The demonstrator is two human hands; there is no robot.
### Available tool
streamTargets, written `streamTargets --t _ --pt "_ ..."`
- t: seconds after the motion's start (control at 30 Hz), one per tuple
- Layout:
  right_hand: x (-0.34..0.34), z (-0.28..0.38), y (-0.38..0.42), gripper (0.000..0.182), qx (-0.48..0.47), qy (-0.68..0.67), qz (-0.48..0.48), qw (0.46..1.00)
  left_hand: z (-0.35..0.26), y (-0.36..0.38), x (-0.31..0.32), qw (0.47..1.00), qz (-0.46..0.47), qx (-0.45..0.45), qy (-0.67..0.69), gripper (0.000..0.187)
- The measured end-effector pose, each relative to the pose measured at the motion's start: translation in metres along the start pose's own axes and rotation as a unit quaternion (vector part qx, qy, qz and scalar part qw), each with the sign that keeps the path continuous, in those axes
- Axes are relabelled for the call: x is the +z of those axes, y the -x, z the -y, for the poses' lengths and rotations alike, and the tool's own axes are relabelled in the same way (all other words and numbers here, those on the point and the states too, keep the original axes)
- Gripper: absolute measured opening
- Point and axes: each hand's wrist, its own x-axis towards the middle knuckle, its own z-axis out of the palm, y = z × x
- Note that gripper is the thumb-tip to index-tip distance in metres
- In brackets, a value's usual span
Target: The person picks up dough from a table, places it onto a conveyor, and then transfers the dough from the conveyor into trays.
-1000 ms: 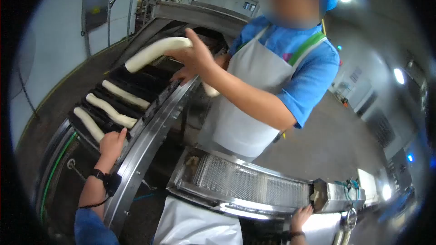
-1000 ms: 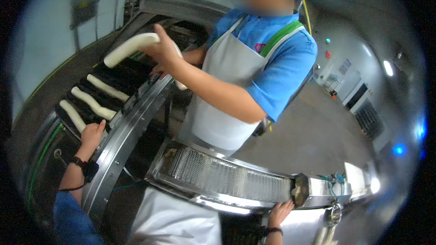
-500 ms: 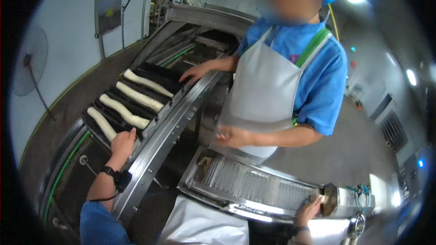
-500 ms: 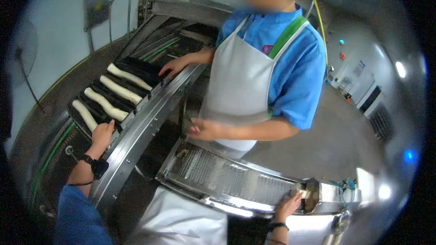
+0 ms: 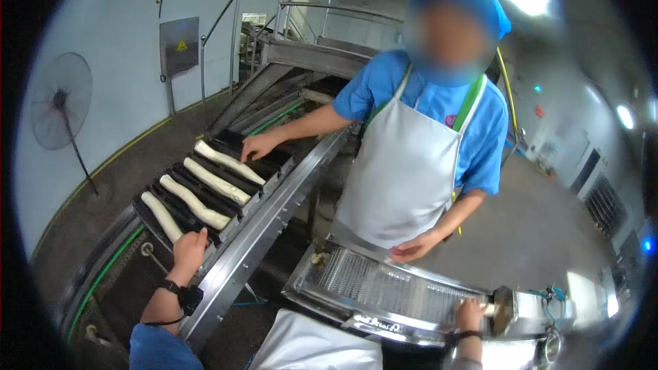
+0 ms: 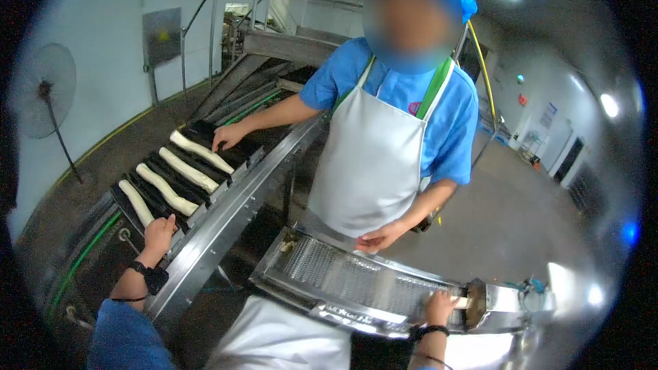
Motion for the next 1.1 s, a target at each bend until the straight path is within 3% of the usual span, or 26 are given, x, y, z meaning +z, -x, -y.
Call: streamTargets --t 0.03,0.1,0.13,0.23,0.37,0.43,0.57,0.7,0.77,0.8,0.83,0.87,0.93,0.97,1.0,1.03,1.07,1.1 --pt "-0.009 0.003 -0.005 0.026 -0.001 -0.001 -0.001 1.000 -0.003 0.000 -0.002 1.000 0.006 0.005 -0.006 0.054" --pt "-0.024 0.007 -0.012 0.028 0.002 0.007 0.090 0.996 -0.011 0.003 -0.006 1.000 0.004 -0.018 -0.011 0.055" --pt "-0.021 0.006 -0.014 0.025 -0.025 0.012 0.030 0.999 -0.013 0.013 -0.014 1.000 -0.007 -0.026 -0.006 0.056" --pt "-0.027 -0.001 -0.001 0.022 -0.071 -0.013 -0.025 0.997 -0.018 0.016 -0.018 0.999 -0.007 -0.031 -0.032 0.058" --pt "-0.083 0.004 0.006 0.020 -0.086 -0.049 -0.016 0.995 -0.032 0.031 -0.038 0.999 -0.046 -0.009 0.018 0.060" --pt "-0.091 0.008 0.006 0.022 -0.047 -0.128 -0.031 0.990 -0.034 0.030 -0.047 0.996 -0.036 -0.065 0.055 0.059" --pt "-0.061 0.011 -0.014 0.036 -0.087 -0.258 -0.079 0.959 -0.035 0.021 -0.055 0.963 -0.037 -0.117 0.241 0.065" --pt "-0.047 0.020 -0.024 0.038 -0.079 -0.318 -0.066 0.943 -0.043 0.024 -0.066 0.948 -0.063 -0.116 0.291 0.066" --pt "-0.008 0.022 -0.046 0.034 -0.059 -0.274 -0.216 0.935 -0.040 0.019 -0.066 0.912 -0.082 -0.121 0.384 0.062" --pt "-0.005 0.014 -0.063 0.034 -0.063 -0.270 -0.211 0.937 -0.049 0.020 -0.076 0.919 -0.073 -0.132 0.365 0.058" --pt "-0.005 0.014 -0.081 0.032 -0.005 -0.450 -0.058 0.891 -0.050 0.019 -0.080 0.918 -0.074 -0.131 0.367 0.058" --pt "-0.021 0.025 -0.102 0.029 0.053 -0.601 0.103 0.790 -0.057 0.012 -0.080 0.898 -0.108 -0.164 0.394 0.057" --pt "-0.065 0.041 -0.134 0.026 0.025 -0.677 0.015 0.736 -0.077 -0.002 -0.075 0.868 -0.159 -0.178 0.436 0.051" --pt "-0.078 0.034 -0.161 0.023 0.018 -0.693 0.058 0.718 -0.086 -0.010 -0.068 0.868 -0.159 -0.179 0.436 0.051" --pt "-0.118 0.044 -0.170 0.023 0.030 -0.745 0.047 0.665 -0.093 -0.016 -0.061 0.869 -0.152 -0.171 0.438 0.051" --pt "-0.178 0.055 -0.170 0.039 0.027 -0.784 0.073 0.616 -0.104 -0.022 -0.053 0.871 -0.146 -0.163 0.440 0.050" --pt "-0.202 0.056 -0.186 0.041 0.015 -0.822 0.070 0.564 -0.126 -0.029 -0.043 0.869 -0.136 -0.131 0.457 0.050" --pt "-0.241 0.064 -0.194 0.038 -0.043 -0.820 0.066 0.567 -0.141 -0.033 -0.034 0.879 -0.100 -0.124 0.449 0.051"
